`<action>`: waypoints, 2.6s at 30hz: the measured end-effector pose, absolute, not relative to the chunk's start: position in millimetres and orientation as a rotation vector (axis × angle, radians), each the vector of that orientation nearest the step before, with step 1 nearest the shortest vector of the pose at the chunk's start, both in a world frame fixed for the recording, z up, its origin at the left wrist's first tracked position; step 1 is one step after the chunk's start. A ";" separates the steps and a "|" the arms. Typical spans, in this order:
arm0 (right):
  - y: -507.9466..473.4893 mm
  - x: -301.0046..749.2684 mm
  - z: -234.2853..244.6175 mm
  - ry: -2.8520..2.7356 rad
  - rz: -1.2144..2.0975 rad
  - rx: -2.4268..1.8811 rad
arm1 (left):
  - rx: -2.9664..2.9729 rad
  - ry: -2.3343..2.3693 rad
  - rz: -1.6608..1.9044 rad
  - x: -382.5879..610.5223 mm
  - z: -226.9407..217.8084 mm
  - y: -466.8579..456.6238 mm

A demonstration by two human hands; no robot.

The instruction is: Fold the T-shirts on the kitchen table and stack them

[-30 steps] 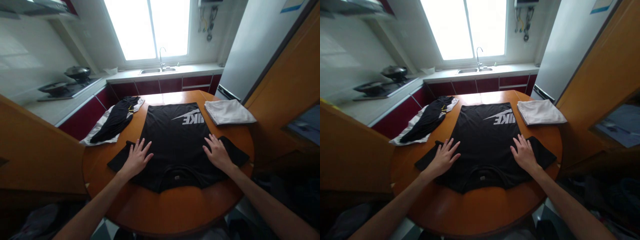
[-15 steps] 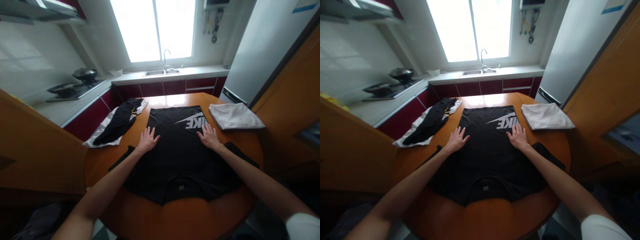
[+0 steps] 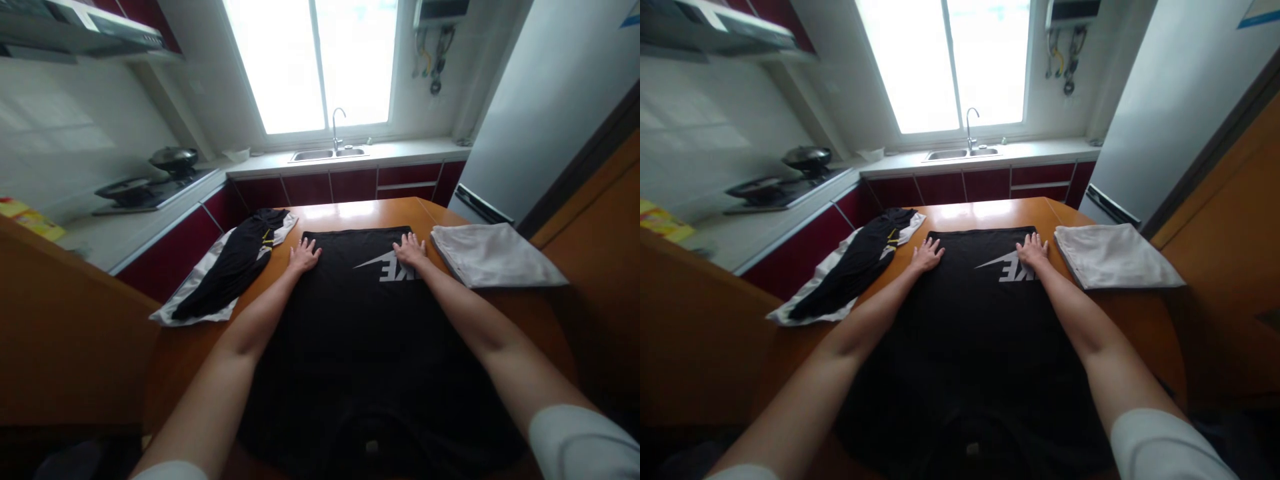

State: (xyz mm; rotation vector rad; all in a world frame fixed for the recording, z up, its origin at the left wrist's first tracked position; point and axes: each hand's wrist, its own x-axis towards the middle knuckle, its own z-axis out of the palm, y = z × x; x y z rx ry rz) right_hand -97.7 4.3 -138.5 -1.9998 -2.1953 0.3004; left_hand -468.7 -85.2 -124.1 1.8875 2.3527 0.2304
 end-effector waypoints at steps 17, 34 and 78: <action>32.3 -154.2 -110.0 -2.203 0.214 -1.618 | 2.090 2.426 0.446 -469.5 -87.9 -65.5; -284.4 -76.3 -121.6 -2.587 0.390 -0.939 | 2.412 1.701 0.245 -336.1 -98.0 -365.2; -286.2 -76.9 -142.9 -2.198 0.460 -0.926 | 2.271 1.755 0.519 -340.1 -95.3 -381.2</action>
